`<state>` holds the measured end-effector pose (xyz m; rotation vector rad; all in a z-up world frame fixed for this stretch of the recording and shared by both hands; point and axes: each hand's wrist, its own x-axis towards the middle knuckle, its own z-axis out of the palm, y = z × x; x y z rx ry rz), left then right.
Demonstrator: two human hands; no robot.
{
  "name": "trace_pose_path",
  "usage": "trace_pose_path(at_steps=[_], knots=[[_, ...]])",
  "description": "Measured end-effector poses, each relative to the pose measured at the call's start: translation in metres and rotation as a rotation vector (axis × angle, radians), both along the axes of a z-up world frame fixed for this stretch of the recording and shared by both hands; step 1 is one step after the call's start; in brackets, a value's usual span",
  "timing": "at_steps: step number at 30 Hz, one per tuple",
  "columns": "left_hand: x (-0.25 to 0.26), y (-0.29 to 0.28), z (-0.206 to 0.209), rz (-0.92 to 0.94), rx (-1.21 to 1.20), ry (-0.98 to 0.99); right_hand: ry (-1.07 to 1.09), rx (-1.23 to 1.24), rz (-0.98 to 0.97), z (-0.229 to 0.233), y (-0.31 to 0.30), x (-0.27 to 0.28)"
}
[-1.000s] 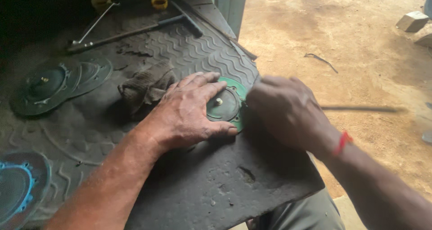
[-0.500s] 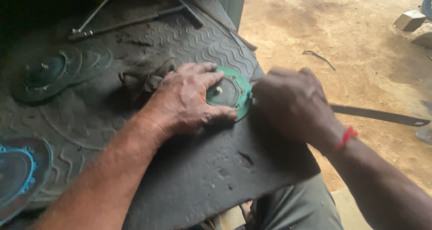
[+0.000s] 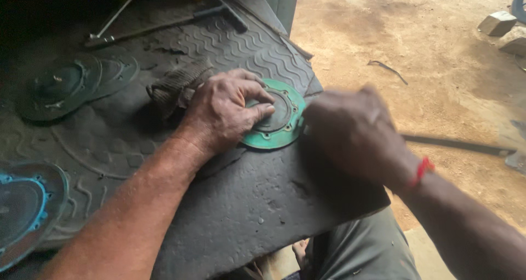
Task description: The person uses a metal scraper to remove residue from the surface of a green circular mechanical part. They hold the part steady with one hand while scraping with the other, occasionally rotating the part to access different areas.
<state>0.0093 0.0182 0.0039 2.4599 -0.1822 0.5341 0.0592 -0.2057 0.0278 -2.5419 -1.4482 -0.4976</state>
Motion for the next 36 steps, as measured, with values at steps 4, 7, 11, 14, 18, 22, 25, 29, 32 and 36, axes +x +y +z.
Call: trace_pose_path(at_steps=[4,7,11,14,18,22,25,29,32,36], knots=[[-0.002,0.004,0.008,0.069,-0.052,0.088,-0.049,0.108,0.168,0.002,0.006,0.004],[-0.001,-0.002,0.006,0.049,-0.079,0.09,-0.021,0.148,0.209,0.009,0.004,-0.003],[-0.007,-0.001,0.007,0.048,-0.079,0.071,-0.21,-0.056,0.081,0.014,0.015,-0.01],[-0.004,-0.002,0.009,0.03,-0.068,0.025,-0.054,0.044,0.239,0.007,0.002,-0.009],[-0.006,0.0,0.006,0.049,-0.029,-0.075,0.342,0.423,0.413,0.004,-0.034,0.009],[-0.005,-0.005,0.004,0.122,0.033,-0.097,0.368,0.678,-0.011,-0.01,-0.071,0.008],[-0.007,-0.011,0.003,0.112,0.06,-0.203,0.467,0.795,-0.162,-0.019,-0.096,0.008],[-0.01,-0.017,0.008,0.162,0.041,-0.232,0.658,0.72,-0.302,-0.024,-0.103,0.02],[-0.009,-0.014,0.013,0.048,0.132,-0.249,0.493,0.545,-0.084,-0.02,-0.099,0.021],[-0.007,-0.009,0.01,-0.063,0.057,0.031,0.329,0.42,0.025,-0.014,-0.085,0.016]])
